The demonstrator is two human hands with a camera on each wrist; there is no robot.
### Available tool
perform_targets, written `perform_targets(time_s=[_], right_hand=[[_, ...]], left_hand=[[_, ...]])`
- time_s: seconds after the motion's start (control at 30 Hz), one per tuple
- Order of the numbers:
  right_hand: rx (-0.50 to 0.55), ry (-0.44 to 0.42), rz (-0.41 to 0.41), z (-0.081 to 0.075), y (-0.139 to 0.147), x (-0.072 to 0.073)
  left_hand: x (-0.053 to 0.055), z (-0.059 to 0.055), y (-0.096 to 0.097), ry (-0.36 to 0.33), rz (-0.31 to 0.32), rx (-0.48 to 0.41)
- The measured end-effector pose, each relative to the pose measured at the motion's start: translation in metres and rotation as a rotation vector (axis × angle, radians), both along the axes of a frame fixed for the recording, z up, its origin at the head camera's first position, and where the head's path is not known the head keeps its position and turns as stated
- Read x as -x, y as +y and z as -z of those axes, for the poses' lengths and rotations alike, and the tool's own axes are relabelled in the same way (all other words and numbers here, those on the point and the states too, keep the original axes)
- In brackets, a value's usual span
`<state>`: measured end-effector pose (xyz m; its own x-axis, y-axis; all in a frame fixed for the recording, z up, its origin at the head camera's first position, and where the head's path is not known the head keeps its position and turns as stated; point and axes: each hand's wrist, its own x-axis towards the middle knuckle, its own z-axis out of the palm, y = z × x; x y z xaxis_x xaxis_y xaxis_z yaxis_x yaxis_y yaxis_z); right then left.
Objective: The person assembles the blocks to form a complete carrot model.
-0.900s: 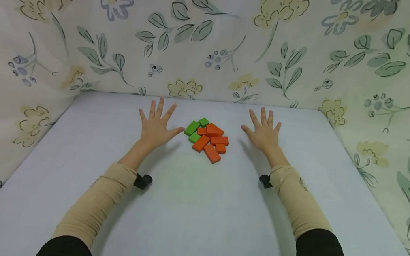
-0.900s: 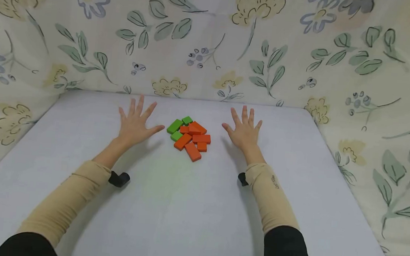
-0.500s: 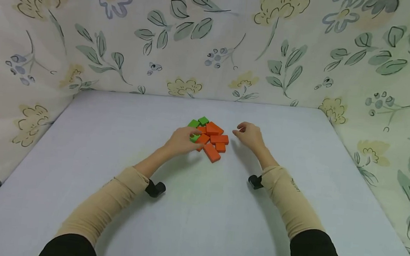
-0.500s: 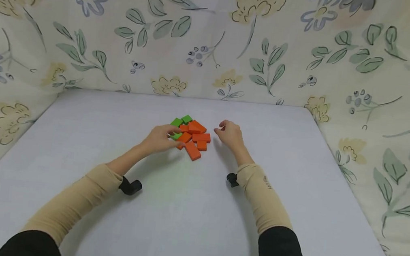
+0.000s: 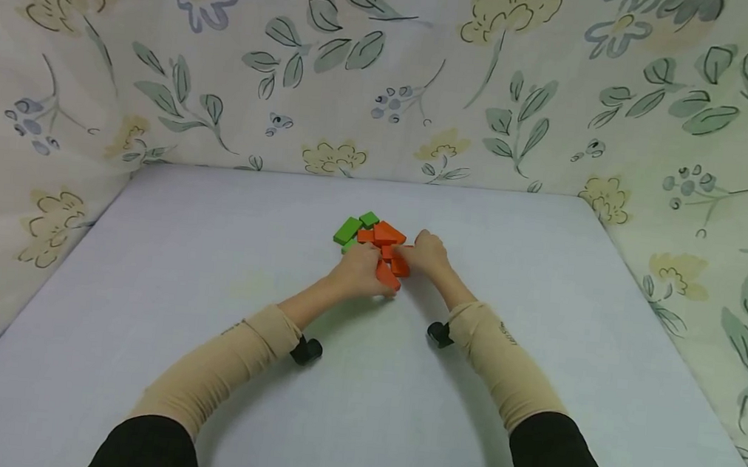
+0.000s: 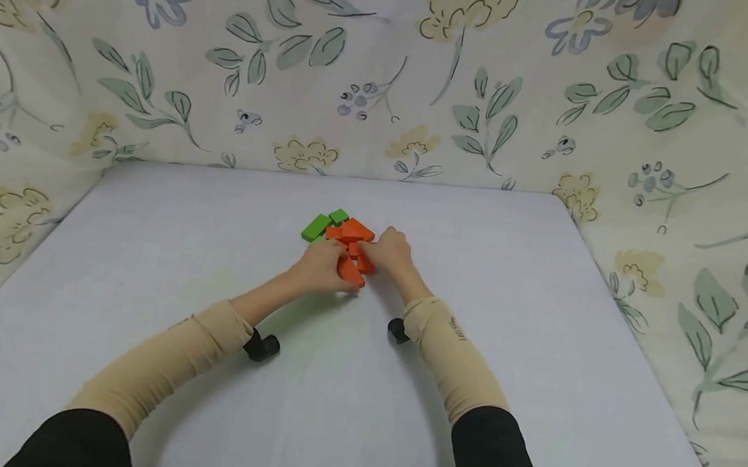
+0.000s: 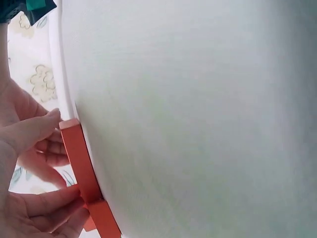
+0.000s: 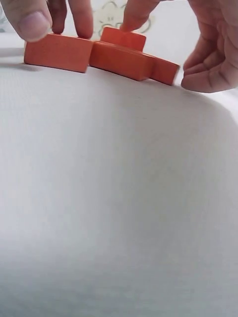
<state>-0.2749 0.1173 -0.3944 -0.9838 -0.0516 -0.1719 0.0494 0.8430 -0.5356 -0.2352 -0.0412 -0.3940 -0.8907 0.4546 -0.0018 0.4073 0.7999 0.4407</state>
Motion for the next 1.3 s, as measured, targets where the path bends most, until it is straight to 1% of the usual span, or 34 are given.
perform_targets(time_s=[0.1,0.23,0.4,0.5,0.6,0.67,0.7,0.87,1.07,1.2,1.3], right_hand=[[-0.003,-0.016,0.037,-0.002,-0.006,-0.004],[-0.006,-0.024,0.07,-0.005,-0.012,-0.007],[-0.063,-0.011,0.094,-0.006,-0.016,-0.008],[-0.088,-0.019,0.104,-0.006,-0.016,-0.008],[-0.093,-0.046,0.098,-0.006,-0.014,-0.009],[-0.096,-0.06,0.089,-0.006,-0.013,-0.009],[-0.102,-0.06,0.079,-0.007,-0.012,-0.009],[-0.136,-0.014,0.028,-0.006,-0.013,-0.006],[-0.219,0.047,-0.045,-0.003,-0.016,-0.003],[-0.255,0.064,-0.073,-0.001,-0.016,-0.001],[-0.237,0.071,-0.063,0.001,-0.014,0.001]], left_hand=[[-0.002,0.0,0.004,0.022,0.005,0.024],[-0.002,0.0,0.009,0.042,0.005,0.025],[-0.003,-0.003,0.013,0.033,0.001,0.037],[-0.004,-0.005,0.015,0.037,0.011,0.078],[-0.007,-0.007,0.014,0.013,0.022,0.101],[-0.009,-0.007,0.011,-0.014,0.03,0.094],[-0.01,-0.007,0.009,-0.038,0.031,0.082],[-0.012,-0.008,-0.005,-0.115,0.051,0.064],[-0.015,-0.01,-0.02,-0.185,0.017,0.089],[-0.018,-0.01,-0.027,-0.21,0.026,0.08],[-0.02,-0.01,-0.032,-0.201,0.019,0.052]])
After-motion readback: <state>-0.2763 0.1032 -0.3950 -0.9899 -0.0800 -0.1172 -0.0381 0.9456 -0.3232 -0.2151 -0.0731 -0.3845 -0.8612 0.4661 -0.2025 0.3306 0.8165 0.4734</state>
